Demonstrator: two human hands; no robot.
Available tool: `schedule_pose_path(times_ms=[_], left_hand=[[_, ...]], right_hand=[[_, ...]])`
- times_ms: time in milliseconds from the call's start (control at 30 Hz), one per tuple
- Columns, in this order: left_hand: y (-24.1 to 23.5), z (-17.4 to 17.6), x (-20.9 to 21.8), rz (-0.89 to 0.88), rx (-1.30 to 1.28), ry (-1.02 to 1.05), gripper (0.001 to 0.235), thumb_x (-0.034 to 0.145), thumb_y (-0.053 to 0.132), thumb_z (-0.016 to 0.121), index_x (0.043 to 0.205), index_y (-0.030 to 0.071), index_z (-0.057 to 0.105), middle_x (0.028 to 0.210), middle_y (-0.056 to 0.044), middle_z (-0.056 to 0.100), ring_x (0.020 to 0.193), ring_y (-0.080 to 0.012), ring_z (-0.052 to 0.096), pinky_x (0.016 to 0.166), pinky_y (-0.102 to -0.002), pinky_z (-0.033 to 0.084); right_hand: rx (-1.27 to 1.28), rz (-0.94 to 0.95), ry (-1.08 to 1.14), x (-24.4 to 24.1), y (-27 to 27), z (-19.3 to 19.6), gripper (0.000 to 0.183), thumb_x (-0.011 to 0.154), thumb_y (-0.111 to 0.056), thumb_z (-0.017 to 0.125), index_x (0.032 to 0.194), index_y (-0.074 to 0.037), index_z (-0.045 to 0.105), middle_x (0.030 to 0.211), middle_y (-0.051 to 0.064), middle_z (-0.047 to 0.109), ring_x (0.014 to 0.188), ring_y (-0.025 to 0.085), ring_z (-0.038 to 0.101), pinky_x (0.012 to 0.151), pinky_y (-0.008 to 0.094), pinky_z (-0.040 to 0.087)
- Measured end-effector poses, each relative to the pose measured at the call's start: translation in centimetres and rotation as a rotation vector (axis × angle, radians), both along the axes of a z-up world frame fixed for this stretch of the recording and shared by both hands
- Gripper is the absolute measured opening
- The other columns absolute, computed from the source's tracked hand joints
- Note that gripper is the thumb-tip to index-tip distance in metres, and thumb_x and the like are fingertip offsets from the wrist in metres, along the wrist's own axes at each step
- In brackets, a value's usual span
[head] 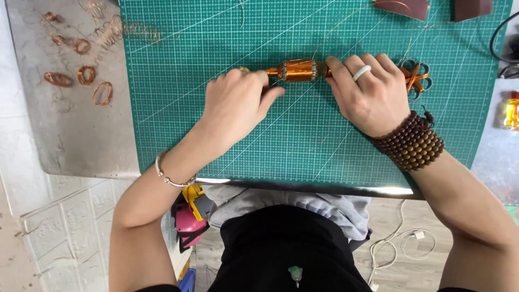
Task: Manually winding thin copper wire onto the slots of a motor armature on a workbench.
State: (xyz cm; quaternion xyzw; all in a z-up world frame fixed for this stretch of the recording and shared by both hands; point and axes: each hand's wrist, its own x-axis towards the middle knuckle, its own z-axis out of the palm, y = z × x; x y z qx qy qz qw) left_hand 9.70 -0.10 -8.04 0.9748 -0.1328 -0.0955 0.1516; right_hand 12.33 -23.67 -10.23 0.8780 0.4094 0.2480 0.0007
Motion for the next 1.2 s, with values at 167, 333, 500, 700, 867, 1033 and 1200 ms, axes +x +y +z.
schedule_pose_path(times_ms=[167, 333, 500, 700, 867, 1033, 1200], left_hand=[[1.3, -0.2, -0.5, -0.112, -0.401, 0.147, 0.042, 0.098, 0.017, 0.056, 0.057, 0.009, 0.052, 0.042, 0.002, 0.039, 0.036, -0.01, 0.032, 0.051, -0.026, 0.04], [1.8, 1.4, -0.5, -0.11, -0.76, 0.142, 0.017, 0.094, 0.009, 0.055, 0.088, 0.001, 0.069, 0.071, -0.005, 0.066, 0.046, -0.0078, 0.042, 0.042, -0.02, 0.033], [2.1, 0.3, -0.5, -0.187, -1.102, 0.317, 0.018, 0.096, 0.01, 0.053, 0.11, 0.002, 0.062, 0.066, -0.005, 0.062, 0.055, -0.0099, 0.054, 0.062, -0.021, 0.046], [2.1, -2.3, -0.9, -0.105, -0.492, -0.178, 0.035, 0.104, 0.011, 0.049, 0.138, 0.009, 0.042, 0.061, 0.001, 0.055, 0.044, -0.0073, 0.047, 0.041, -0.019, 0.041], [2.3, -2.2, -0.9, -0.124, 0.0, -0.52, 0.022, 0.099, 0.012, 0.059, 0.12, 0.007, 0.062, 0.046, 0.006, 0.043, 0.034, -0.0049, 0.033, 0.032, -0.021, 0.026], [2.8, -1.7, -0.4, -0.288, 0.071, -0.503, 0.025, 0.101, 0.018, 0.063, 0.081, 0.013, 0.049, 0.047, 0.008, 0.03, 0.037, -0.0027, 0.031, 0.032, -0.02, 0.027], [5.2, -3.0, 0.9, -0.35, -0.451, -0.104, 0.024, 0.099, 0.012, 0.051, 0.075, 0.01, 0.05, 0.052, 0.004, 0.042, 0.043, -0.0076, 0.04, 0.04, -0.02, 0.033]], right_hand=[[0.009, -0.002, 0.005, 0.1, 0.0, -0.2, 0.015, 0.101, -0.022, 0.067, 0.109, -0.009, 0.069, 0.083, 0.0, 0.058, 0.067, 0.014, 0.056, 0.06, 0.025, 0.045], [0.015, -0.009, 0.028, -0.1, 0.2, -0.1, 0.015, 0.103, -0.02, 0.064, 0.11, -0.007, 0.068, 0.082, 0.0, 0.056, 0.064, 0.013, 0.054, 0.056, 0.025, 0.045], [0.033, 0.0, 0.035, 0.0, 0.2, -0.3, 0.013, 0.103, -0.014, 0.064, 0.11, -0.005, 0.067, 0.081, 0.0, 0.052, 0.062, 0.011, 0.053, 0.048, 0.023, 0.046], [-0.003, -0.027, 0.034, -0.3, 0.4, -0.2, 0.013, 0.102, -0.016, 0.063, 0.109, -0.006, 0.066, 0.082, 0.0, 0.052, 0.066, 0.01, 0.058, 0.043, 0.021, 0.045], [-0.049, -0.072, 0.062, -0.5, 0.5, -0.3, 0.01, 0.099, -0.022, 0.062, 0.101, -0.013, 0.059, 0.082, -0.001, 0.052, 0.068, 0.01, 0.057, 0.038, 0.022, 0.04], [-0.142, -0.138, 0.028, -0.1, 0.6, -0.5, 0.029, 0.106, -0.048, 0.059, 0.101, -0.019, 0.055, 0.079, -0.007, 0.05, 0.061, 0.004, 0.052, 0.034, 0.019, 0.034], [-0.139, -0.108, 0.019, 0.1, 0.4, -0.9, 0.028, 0.107, -0.043, 0.053, 0.109, -0.015, 0.06, 0.074, -0.006, 0.058, 0.062, 0.005, 0.058, 0.033, 0.017, 0.037]])
